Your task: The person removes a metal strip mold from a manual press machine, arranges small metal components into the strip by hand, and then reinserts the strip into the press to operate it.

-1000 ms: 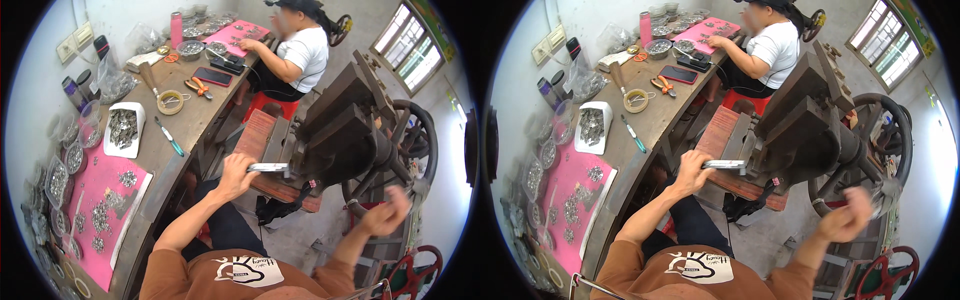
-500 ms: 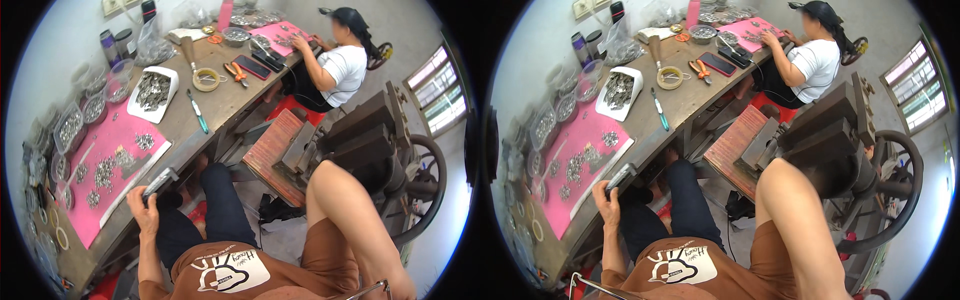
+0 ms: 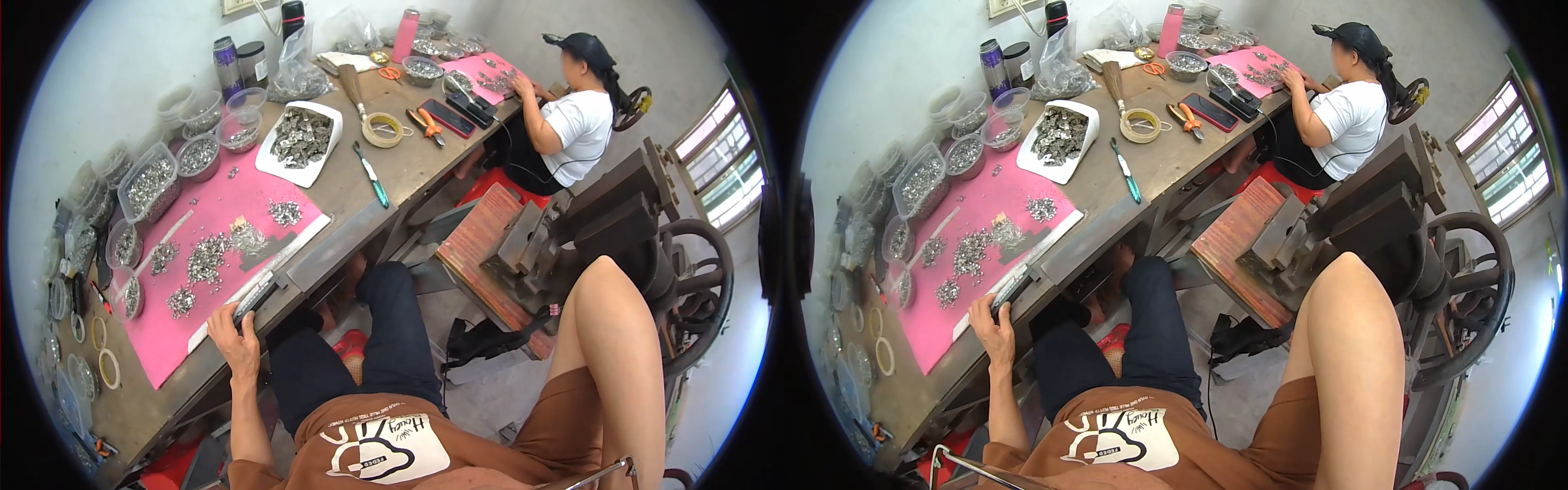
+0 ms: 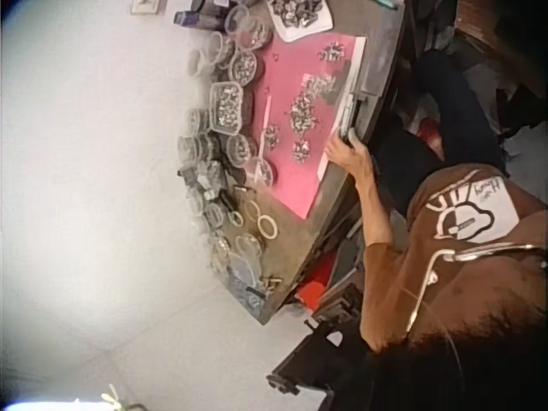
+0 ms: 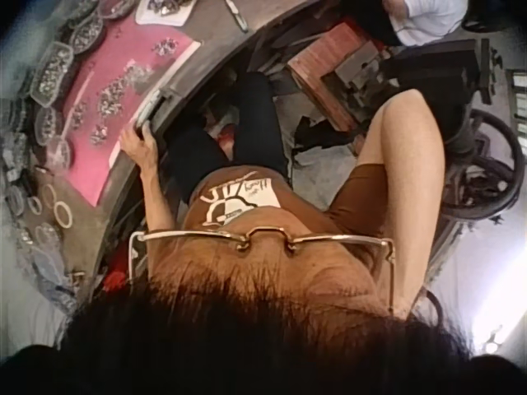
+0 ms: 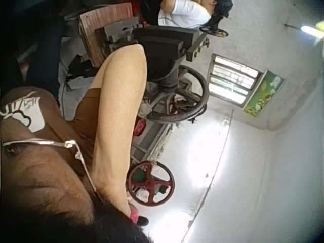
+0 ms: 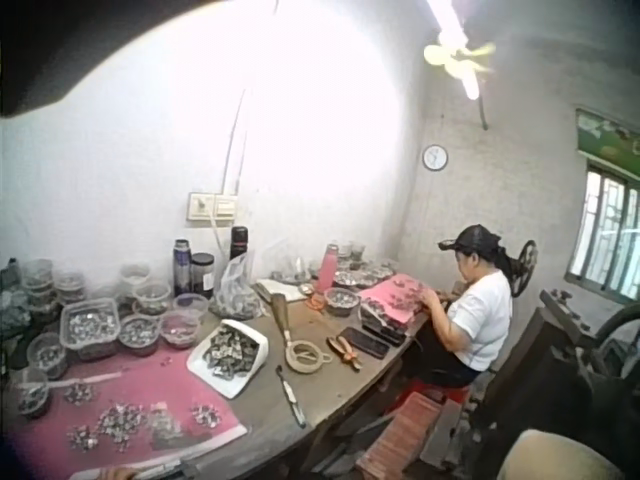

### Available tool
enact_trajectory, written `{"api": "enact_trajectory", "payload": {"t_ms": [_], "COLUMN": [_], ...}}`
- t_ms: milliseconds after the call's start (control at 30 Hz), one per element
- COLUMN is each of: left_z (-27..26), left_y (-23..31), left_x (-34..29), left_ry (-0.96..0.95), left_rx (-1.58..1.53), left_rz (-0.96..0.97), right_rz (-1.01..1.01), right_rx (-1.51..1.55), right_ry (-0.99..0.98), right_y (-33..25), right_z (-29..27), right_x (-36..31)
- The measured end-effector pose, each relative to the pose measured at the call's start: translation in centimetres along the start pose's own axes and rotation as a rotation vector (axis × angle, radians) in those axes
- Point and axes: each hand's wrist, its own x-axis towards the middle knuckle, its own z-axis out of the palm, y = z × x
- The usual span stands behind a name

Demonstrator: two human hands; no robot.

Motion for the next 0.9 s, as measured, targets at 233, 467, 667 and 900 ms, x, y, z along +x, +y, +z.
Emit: {"api": "enact_trajectory", "payload": {"t_ms": [233,467,667,900], "left_z": [-0.1,0.0,0.1,0.5], "left_y": [-0.2,0.0,0.1,-0.5], "left_x": [1.1,0.9,0.8,0.8], "left_ry": [0.018,0.034,0.047,0.062], "left_rx": [-0.013,0.007,0.023,0.045], "left_rz": [-0.028,-0.023,-0.022,0.001], "right_rz": [0.022,0.023,0.015,-0.010], "right_rx": [0.012,-0.008,-0.017,0.021], "right_ry": [-0.013,-0.029,-0.009,0.102], "right_y": [-1.9,-2.8,-3.0,-2.1], "right_z": [1.2,1.0,0.6,1.0], "right_x": [-0.6,-0.8,-1.4,-3.1]}}
